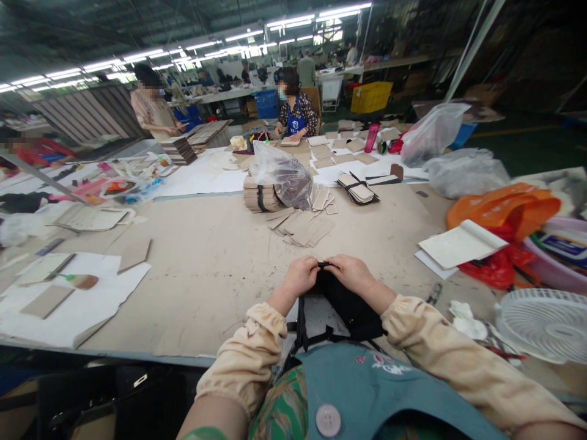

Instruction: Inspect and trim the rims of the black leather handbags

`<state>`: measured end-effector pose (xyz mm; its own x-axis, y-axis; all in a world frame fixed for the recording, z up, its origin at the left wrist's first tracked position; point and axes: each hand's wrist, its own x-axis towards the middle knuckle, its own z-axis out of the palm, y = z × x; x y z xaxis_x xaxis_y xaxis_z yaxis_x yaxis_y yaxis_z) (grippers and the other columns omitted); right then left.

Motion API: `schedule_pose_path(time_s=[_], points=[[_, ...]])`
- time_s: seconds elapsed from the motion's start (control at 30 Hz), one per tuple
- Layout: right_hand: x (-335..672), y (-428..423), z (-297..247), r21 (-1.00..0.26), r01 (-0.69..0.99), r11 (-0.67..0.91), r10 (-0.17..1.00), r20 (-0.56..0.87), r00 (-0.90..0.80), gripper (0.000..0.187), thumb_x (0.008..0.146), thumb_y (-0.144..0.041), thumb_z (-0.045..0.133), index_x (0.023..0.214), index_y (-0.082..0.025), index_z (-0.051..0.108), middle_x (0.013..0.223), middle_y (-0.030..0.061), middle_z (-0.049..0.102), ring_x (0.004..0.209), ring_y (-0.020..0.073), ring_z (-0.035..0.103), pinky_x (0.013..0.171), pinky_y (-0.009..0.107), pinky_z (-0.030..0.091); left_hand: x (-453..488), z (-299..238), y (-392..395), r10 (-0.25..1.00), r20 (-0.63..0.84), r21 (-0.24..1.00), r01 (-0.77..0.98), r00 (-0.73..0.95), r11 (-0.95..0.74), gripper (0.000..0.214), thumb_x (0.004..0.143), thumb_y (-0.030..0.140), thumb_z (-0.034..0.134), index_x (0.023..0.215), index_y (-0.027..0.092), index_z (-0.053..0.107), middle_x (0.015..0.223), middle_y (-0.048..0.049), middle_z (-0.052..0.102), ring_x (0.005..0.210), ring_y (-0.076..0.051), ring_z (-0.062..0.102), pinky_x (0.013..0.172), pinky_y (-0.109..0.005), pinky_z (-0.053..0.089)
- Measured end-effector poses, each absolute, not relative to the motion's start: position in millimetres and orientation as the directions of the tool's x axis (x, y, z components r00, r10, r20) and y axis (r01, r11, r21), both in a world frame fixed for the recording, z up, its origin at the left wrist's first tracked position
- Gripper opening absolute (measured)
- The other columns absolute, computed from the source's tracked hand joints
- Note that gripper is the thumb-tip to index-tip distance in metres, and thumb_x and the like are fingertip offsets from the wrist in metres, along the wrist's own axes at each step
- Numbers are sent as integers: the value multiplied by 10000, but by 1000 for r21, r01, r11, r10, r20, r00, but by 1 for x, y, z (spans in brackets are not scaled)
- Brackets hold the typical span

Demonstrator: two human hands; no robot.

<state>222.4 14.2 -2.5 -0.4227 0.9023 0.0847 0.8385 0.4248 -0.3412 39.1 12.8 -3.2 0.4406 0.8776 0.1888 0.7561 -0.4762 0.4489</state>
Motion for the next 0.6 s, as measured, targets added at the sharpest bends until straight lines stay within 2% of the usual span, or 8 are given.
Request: schedule_pose_path(time_s=[0.17, 0.4, 0.6], points=[[221, 18, -4, -325, 838, 439, 897, 104, -429, 303, 880, -365, 422, 1034, -227, 644, 1004, 40, 669, 926, 150, 588, 814, 242, 414, 40, -4, 14, 883, 199, 458, 756, 425, -467, 116, 793, 180, 488, 740, 172, 591, 760, -37, 593, 756, -140, 543, 710, -251, 430], [218, 19, 1, -304, 857, 416, 906, 60, -418, 301, 881, -359, 406, 997, -236, 655, 1007, 32, 670, 924, 152, 585, 795, 240, 404, 42, -7, 15, 908, 191, 467, 779, 372, -418, 116, 790, 196, 495, 736, 169, 594, 739, -36, 600, 741, -141, 548, 704, -254, 429], [214, 19, 6, -282, 870, 404, 912, 49, -407, 274, 870, -322, 414, 918, -217, 662, 924, 41, 676, 865, 155, 582, 748, 236, 388, 44, -11, 14, 928, 206, 476, 797, 309, -371, 117, 791, 208, 511, 714, 170, 591, 738, -28, 617, 743, -134, 555, 719, -249, 431]])
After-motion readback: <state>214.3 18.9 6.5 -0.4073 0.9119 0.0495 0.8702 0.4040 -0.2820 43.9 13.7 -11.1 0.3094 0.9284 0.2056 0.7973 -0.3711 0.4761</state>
